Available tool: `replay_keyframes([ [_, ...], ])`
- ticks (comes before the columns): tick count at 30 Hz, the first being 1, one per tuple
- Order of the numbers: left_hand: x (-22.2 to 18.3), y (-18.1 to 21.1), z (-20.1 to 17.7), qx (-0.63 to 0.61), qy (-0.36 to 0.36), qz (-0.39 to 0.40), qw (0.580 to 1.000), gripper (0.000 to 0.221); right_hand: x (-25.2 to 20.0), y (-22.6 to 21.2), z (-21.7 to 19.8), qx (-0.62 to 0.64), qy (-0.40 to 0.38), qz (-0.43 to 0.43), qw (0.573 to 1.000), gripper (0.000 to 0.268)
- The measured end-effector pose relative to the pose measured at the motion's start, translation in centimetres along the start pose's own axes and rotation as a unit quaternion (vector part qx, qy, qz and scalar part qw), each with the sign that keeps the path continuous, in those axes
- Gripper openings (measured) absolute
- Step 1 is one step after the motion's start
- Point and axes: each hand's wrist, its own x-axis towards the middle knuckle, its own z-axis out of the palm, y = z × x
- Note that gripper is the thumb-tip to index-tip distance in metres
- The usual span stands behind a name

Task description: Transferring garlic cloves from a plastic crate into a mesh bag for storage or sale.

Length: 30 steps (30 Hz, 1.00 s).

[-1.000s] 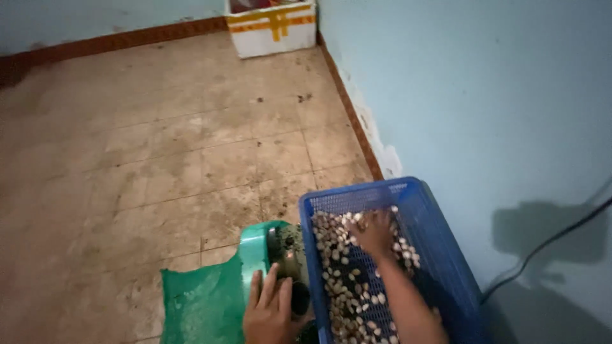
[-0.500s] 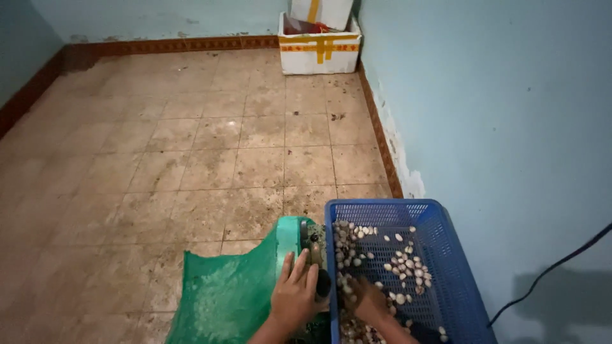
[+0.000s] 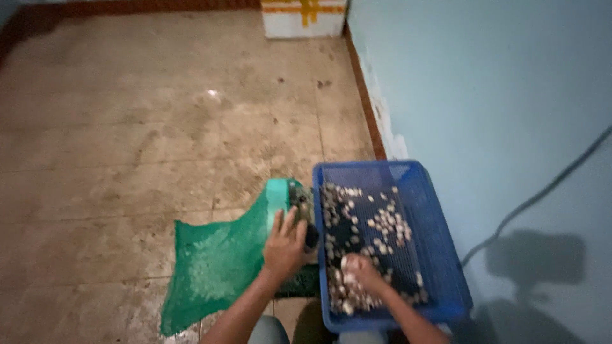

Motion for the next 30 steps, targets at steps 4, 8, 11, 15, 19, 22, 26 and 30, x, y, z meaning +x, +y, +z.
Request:
replay_keyframes([
  [4, 1.9, 0.6, -3.6, -0.011, 0.09, 0.069, 0.993, 0.062, -4.3, -3.5, -0.1, 0.382, -0.088, -0.116, 0.913, 0.023],
  [8, 2.4, 0.2, -3.1, -0.003, 0.164, 0.123, 0.979, 0.072, -10.4, -12.2, 2.3, 0.558, 0.035, -0.106, 0.822, 0.031],
  [11, 2.6, 0.6, -4.0, 0.015, 0.167, 0.116, 0.979, 0.067, -6.5, -6.9, 0.8, 0.619, 0.001, -0.126, 0.775, 0.029],
  [15, 2.3, 0.6, -3.6, 0.031, 0.147, 0.107, 0.983, 0.066, -2.4, -1.7, -0.2, 0.673, -0.061, -0.167, 0.718, 0.03],
  [19, 2.5, 0.8, -4.3, 0.049, 0.131, 0.109, 0.984, 0.067, -3.6, -5.3, 1.2, 0.67, -0.03, -0.166, 0.723, 0.029],
  [22, 2.4, 0.7, -4.3, 0.031, 0.143, 0.094, 0.985, 0.069, -4.1, -8.9, 2.9, 0.624, 0.015, -0.198, 0.755, 0.028],
  [26, 2.3, 0.4, -3.5, 0.008, 0.146, 0.111, 0.983, 0.077, -3.0, -12.6, 6.1, 0.592, 0.088, -0.216, 0.771, 0.027],
  [30, 2.4, 0.4, -3.2, 0.007, 0.152, 0.11, 0.982, 0.077, -1.9, -15.9, 10.2, 0.575, 0.121, -0.246, 0.771, 0.025],
])
